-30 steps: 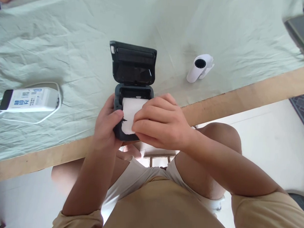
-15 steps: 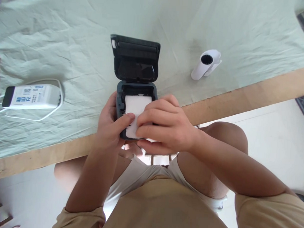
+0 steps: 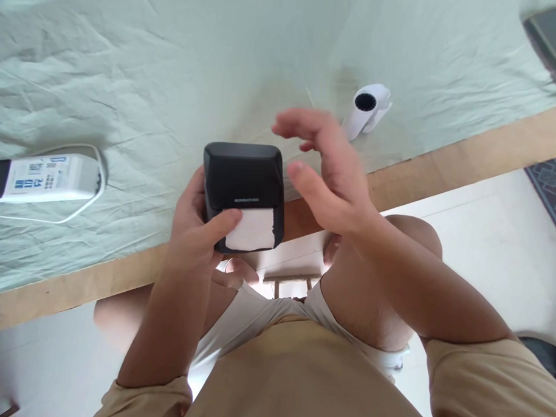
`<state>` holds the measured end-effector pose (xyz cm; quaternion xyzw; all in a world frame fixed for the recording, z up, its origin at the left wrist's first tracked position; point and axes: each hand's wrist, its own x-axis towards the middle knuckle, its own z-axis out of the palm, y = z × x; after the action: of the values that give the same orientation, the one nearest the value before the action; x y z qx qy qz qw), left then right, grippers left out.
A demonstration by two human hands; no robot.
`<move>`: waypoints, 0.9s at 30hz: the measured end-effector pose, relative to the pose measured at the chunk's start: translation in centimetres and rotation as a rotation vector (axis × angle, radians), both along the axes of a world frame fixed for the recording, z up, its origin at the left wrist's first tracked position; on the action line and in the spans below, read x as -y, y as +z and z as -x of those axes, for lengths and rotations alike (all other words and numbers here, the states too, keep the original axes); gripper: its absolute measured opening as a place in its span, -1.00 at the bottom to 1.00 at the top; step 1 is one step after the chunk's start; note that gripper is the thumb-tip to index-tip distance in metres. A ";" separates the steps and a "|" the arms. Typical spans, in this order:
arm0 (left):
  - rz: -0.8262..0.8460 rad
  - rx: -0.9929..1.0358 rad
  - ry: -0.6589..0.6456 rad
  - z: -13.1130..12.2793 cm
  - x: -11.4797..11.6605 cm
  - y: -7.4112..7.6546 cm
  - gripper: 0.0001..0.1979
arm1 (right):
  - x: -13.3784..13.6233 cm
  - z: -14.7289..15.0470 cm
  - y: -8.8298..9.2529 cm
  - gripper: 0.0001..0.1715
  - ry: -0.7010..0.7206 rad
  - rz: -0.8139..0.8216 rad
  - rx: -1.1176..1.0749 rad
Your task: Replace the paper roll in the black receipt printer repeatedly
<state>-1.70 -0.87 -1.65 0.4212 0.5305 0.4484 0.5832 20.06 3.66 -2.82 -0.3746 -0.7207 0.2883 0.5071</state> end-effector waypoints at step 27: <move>0.131 0.326 0.312 -1.9 -0.4 0.7 -0.66 | 0.2 0.0 0.8 -0.47 0.075 0.054 0.236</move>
<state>0.19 -0.42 -0.93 0.2174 0.5160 0.5598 0.6109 20.10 3.47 -2.05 -0.3923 -0.7808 0.2803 0.3973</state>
